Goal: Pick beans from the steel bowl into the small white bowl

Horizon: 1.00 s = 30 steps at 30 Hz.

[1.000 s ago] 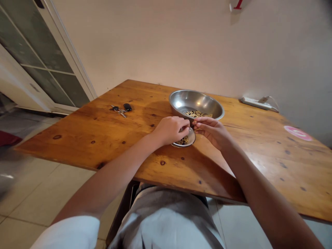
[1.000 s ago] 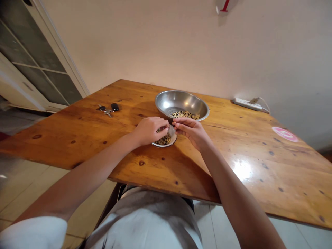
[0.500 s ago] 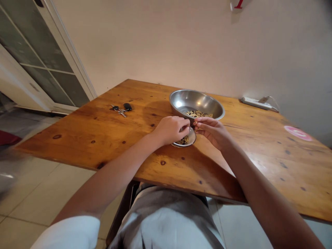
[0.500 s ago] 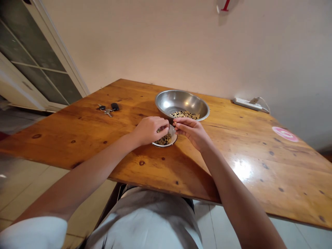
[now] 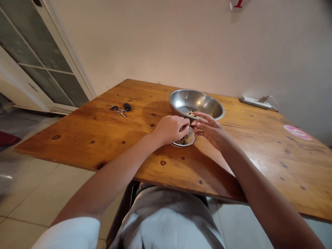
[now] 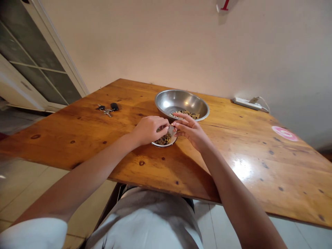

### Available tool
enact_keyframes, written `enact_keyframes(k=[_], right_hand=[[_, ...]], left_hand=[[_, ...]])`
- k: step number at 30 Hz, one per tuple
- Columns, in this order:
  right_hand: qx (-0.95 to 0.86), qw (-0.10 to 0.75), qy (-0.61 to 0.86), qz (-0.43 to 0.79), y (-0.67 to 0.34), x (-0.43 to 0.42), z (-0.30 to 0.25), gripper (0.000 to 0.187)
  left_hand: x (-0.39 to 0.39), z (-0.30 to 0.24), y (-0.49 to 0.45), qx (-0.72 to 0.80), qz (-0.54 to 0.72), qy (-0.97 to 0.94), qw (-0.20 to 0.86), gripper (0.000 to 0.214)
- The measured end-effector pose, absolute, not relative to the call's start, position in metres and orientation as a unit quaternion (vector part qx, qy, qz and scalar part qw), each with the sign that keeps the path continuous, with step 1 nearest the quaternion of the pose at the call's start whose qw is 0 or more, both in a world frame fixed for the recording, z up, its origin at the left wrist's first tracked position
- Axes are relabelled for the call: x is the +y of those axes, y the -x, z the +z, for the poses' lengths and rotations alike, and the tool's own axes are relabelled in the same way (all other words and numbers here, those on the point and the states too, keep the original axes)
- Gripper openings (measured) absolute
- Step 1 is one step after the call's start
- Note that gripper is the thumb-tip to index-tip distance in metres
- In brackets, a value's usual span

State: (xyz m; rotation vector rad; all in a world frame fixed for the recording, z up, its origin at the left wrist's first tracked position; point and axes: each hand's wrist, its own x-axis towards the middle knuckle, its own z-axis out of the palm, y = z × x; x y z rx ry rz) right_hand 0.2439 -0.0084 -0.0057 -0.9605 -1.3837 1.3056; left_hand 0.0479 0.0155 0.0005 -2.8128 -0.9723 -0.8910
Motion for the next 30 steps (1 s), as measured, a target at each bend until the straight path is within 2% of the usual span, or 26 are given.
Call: enact_keyframes(k=[6,23,30], right_hand=[[-0.573,0.494,0.404,0.513,-0.2420,-0.0086,-0.0074,0.015],[-0.673,0.506,0.392,0.371,-0.2355,-0.0126,-0.0040,0.013],[-0.697,0.503,0.390,0.331,-0.2342,-0.0148,-0.0048,0.009]], left_hand=[[0.0164,-0.0007,-0.0479,-0.305,-0.285,0.908,0.018,0.018],[0.0160,0.0007,-0.0467,-0.297,-0.327,0.896,-0.046,0.016],[0.0171,-0.0008,-0.0484,-0.294,-0.319,0.900,-0.039,0.013]])
